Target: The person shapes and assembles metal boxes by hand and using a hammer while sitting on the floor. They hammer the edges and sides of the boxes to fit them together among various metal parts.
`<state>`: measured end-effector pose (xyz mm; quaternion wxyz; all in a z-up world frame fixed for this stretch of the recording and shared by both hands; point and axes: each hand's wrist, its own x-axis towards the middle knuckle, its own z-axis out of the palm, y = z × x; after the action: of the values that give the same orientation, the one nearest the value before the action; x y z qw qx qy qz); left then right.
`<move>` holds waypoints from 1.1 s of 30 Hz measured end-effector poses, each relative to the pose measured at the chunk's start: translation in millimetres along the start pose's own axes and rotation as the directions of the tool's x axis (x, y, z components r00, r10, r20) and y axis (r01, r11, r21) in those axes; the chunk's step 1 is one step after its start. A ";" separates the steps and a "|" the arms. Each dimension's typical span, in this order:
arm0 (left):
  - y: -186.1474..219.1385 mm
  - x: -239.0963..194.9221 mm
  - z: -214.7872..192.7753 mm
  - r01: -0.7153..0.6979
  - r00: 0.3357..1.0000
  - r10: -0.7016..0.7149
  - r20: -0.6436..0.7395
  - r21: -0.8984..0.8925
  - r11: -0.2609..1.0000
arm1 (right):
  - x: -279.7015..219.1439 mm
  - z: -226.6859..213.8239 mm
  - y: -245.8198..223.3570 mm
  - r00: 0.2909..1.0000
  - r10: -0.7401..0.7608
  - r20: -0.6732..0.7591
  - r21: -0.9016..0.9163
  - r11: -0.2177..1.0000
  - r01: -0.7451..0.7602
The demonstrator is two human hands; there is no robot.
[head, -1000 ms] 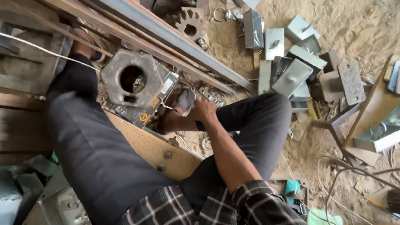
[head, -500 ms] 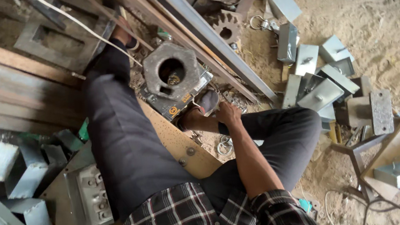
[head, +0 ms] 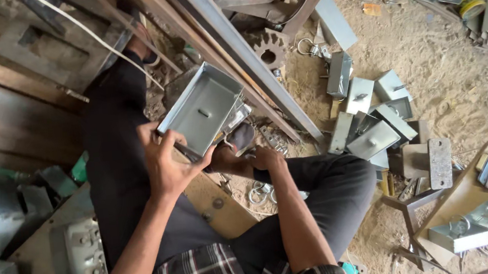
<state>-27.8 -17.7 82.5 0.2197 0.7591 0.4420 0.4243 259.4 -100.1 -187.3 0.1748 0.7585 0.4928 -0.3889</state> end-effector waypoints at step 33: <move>-19.2 1.7 -1.3 -0.242 0.968 0.233 -0.090 -0.094 0.966 | 47.9 10.9 15.5 0.970 0.238 -0.043 0.402 0.893 -0.201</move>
<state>-37.8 -6.5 70.3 0.1892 0.7769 0.3333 0.4996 278.8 -84.9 -232.6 0.0387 0.8457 0.3229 -0.4230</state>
